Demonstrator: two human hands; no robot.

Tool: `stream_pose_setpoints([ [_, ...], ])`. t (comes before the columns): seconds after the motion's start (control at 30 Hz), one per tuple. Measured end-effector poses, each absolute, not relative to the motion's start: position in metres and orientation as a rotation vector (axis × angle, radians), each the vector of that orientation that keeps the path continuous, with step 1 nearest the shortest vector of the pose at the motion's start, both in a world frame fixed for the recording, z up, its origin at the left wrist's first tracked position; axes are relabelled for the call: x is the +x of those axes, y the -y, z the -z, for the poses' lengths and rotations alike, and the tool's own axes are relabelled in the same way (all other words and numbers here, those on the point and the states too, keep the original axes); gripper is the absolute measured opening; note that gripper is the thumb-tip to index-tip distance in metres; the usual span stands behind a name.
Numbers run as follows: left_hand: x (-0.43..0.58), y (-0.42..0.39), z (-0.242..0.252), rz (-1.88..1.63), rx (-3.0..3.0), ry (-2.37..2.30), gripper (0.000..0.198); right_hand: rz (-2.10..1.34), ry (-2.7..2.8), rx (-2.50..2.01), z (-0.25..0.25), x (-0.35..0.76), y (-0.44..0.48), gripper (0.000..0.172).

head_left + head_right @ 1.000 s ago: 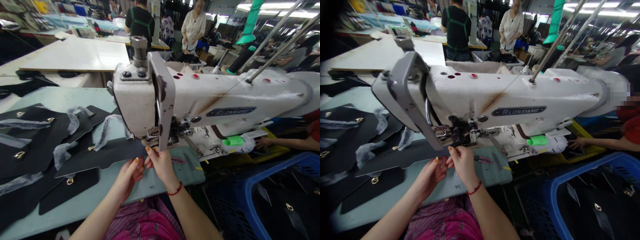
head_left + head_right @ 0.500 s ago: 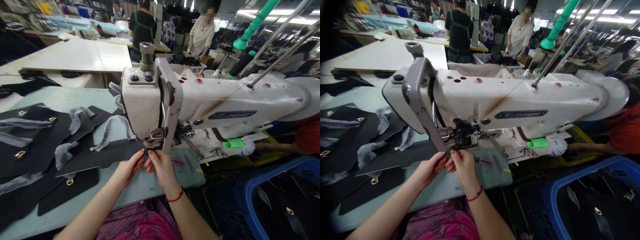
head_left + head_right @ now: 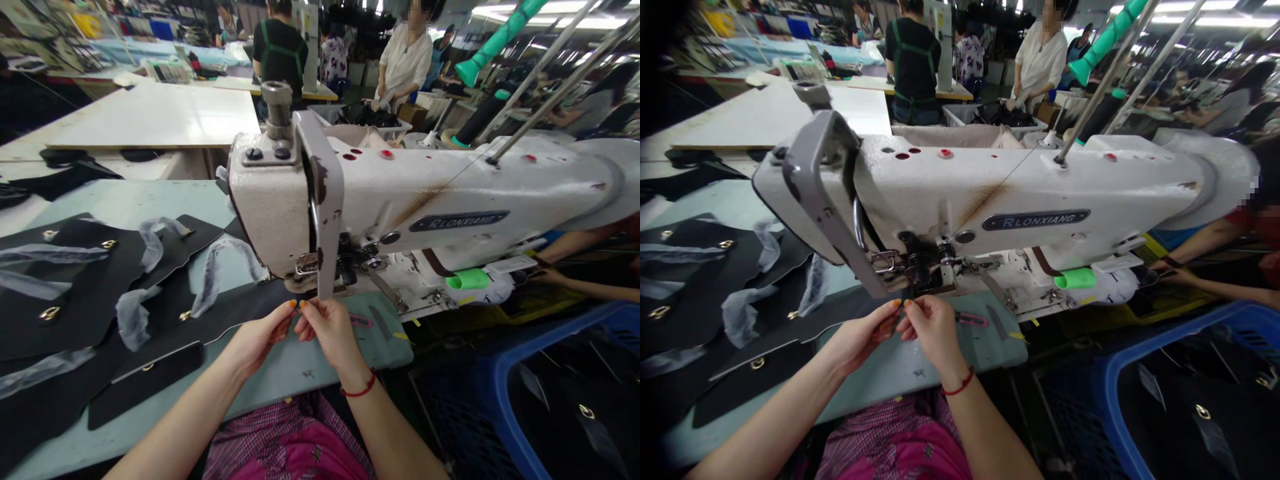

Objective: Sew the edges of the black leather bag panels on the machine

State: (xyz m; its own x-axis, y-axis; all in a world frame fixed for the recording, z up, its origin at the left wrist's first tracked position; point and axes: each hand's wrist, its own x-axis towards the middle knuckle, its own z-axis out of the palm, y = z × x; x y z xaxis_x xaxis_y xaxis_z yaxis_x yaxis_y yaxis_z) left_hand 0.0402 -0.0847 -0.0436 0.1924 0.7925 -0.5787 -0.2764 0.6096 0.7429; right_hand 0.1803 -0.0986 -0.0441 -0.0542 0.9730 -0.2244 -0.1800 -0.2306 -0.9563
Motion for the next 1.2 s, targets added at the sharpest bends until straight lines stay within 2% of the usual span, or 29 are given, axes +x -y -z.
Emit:
stream_pose_setpoints([
  [0.6, 0.035, 0.065, 0.062, -0.899, 0.680, -1.148, 0.044, -1.493, 0.938, -1.230, 0.049, 0.177, 0.100, 0.037],
  [1.2, 0.048, 0.062, 0.054, -1.031, 0.571, -1.225, 0.035, -1.663, 0.911, -1.232, 0.060, 0.173, 0.129, 0.033],
])
